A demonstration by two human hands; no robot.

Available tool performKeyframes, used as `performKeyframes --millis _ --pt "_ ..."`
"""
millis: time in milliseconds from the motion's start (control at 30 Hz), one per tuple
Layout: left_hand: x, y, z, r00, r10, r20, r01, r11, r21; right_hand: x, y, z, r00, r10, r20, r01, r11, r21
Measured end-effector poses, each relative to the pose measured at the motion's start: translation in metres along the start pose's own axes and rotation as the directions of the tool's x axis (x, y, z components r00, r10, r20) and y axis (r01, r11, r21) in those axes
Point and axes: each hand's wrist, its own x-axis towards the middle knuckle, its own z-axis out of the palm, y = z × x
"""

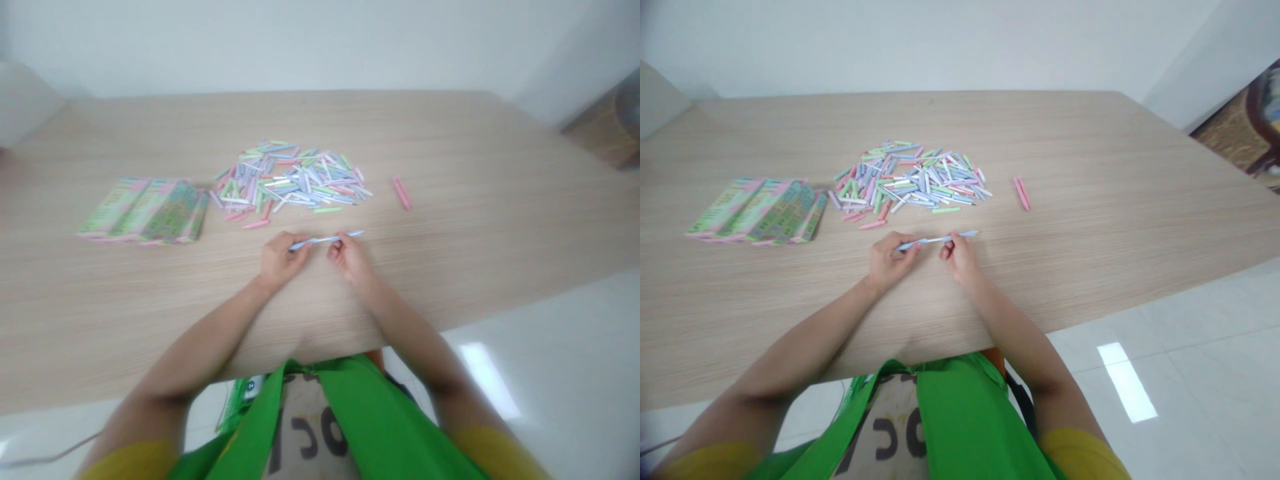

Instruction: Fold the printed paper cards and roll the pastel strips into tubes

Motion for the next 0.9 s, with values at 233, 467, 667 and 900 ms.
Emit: performKeyframes --millis 233,467,667,900 --pt "0.006 -0.007 0.003 0.988 -0.148 0.045 0.155 0.951 -0.268 0.007 -0.012 -0.004 0.997 0.000 -0.082 0.007 0.996 0.094" --pt "0.017 -0.016 0.011 0.916 -0.349 0.196 0.379 0.598 -0.706 0.010 -0.016 -0.008 0.979 0.037 -0.202 -0.005 0.988 0.156" --pt "0.030 -0.030 -0.004 0.798 -0.390 0.460 0.476 -0.061 -0.877 0.005 -0.019 -0.010 0.976 0.188 -0.110 -0.159 0.960 0.231" --pt "0.023 -0.024 -0.006 0.751 -0.135 0.646 0.576 -0.342 -0.742 0.003 -0.023 -0.012 0.976 0.218 -0.028 -0.209 0.959 0.192"
